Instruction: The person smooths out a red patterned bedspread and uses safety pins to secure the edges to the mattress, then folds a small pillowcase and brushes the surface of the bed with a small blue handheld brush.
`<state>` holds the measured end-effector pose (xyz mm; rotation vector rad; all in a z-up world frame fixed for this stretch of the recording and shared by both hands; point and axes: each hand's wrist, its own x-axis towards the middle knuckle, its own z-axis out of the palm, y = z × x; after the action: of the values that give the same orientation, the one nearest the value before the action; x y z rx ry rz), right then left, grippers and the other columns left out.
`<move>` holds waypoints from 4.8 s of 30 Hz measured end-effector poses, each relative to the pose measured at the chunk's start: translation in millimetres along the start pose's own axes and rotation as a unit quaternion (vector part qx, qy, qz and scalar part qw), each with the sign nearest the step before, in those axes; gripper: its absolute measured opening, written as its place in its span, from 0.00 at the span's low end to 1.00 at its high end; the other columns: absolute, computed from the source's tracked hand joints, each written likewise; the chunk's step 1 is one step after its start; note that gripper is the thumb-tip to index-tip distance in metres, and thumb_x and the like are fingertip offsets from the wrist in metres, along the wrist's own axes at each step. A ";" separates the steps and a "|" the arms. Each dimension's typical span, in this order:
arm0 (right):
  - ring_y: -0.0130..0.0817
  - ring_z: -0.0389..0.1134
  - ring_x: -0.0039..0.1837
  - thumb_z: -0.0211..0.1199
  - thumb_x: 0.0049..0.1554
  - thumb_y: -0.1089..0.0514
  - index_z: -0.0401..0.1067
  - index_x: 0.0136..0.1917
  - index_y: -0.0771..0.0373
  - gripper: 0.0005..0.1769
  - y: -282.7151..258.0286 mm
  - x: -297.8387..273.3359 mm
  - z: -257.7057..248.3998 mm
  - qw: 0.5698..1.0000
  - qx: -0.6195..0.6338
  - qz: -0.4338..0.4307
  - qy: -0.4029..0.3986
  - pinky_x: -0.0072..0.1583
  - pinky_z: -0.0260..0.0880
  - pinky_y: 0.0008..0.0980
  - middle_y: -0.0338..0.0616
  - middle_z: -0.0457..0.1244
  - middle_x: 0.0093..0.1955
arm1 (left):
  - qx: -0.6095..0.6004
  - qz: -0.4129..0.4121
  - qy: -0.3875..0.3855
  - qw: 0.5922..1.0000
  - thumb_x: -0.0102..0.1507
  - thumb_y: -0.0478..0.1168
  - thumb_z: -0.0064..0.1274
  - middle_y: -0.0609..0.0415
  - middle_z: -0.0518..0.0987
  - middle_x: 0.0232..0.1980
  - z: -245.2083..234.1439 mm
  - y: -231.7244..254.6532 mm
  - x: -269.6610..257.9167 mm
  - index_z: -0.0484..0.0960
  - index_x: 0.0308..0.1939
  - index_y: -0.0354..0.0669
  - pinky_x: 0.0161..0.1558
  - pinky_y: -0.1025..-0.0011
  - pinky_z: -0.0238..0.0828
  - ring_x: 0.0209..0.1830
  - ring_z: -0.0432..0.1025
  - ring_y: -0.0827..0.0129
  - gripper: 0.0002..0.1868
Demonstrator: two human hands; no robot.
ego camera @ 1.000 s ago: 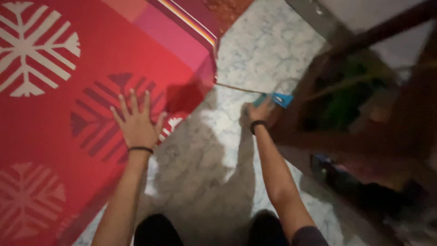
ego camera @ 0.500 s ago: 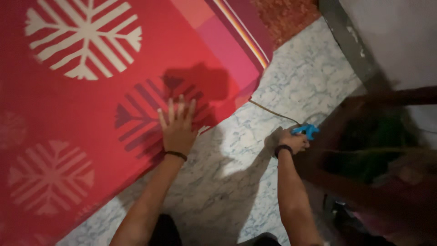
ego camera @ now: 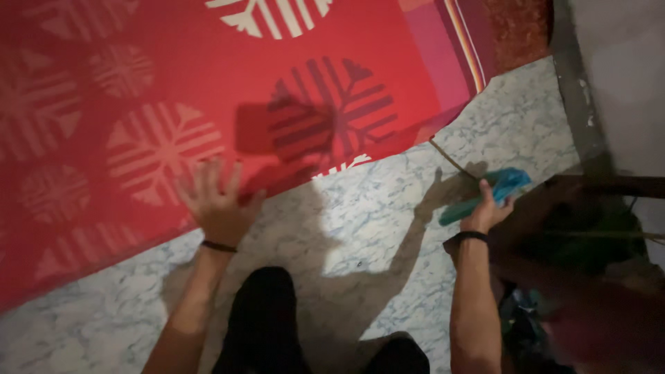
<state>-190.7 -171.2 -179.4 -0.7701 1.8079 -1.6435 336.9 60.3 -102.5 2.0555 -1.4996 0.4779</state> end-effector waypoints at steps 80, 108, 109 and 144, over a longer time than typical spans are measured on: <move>0.38 0.64 0.36 0.67 0.61 0.41 0.72 0.54 0.66 0.25 -98.4 -1266.8 427.4 0.451 -0.166 -0.406 -0.777 0.43 0.65 0.42 0.48 0.63 0.35 | 0.058 -0.746 0.328 0.577 0.74 0.51 0.39 0.30 0.55 0.81 -316.7 -658.0 -254.4 0.46 0.82 0.34 0.80 0.56 0.44 0.82 0.50 0.42 0.38; 0.39 0.73 0.44 0.73 0.57 0.40 0.75 0.63 0.68 0.33 -98.7 -1350.6 635.5 0.363 0.063 -0.411 -0.834 0.47 0.73 0.40 0.49 0.72 0.45 | 0.039 -0.750 0.401 0.524 0.75 0.60 0.27 0.30 0.56 0.80 -281.4 -666.3 -273.3 0.53 0.80 0.37 0.76 0.51 0.46 0.79 0.52 0.39 0.38; 0.38 0.73 0.41 0.73 0.58 0.39 0.76 0.61 0.66 0.31 -97.3 -1367.7 598.3 0.325 0.031 -0.413 -0.850 0.47 0.72 0.39 0.47 0.72 0.42 | 0.029 -0.799 0.351 0.487 0.74 0.59 0.27 0.31 0.60 0.78 -281.3 -662.5 -275.3 0.57 0.80 0.42 0.74 0.52 0.49 0.76 0.55 0.40 0.36; 0.33 0.73 0.43 0.74 0.53 0.48 0.73 0.66 0.62 0.31 -157.6 -1204.8 229.4 0.093 -0.030 -0.247 -0.964 0.46 0.74 0.36 0.49 0.71 0.44 | -0.206 -0.671 0.610 0.368 0.77 0.55 0.31 0.45 0.67 0.75 -186.3 -454.8 -391.8 0.65 0.75 0.37 0.67 0.58 0.61 0.69 0.65 0.54 0.31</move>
<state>793.2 556.3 -1.8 -1.9072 -0.6355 0.4084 650.5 575.0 -280.7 1.0853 0.9689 0.5171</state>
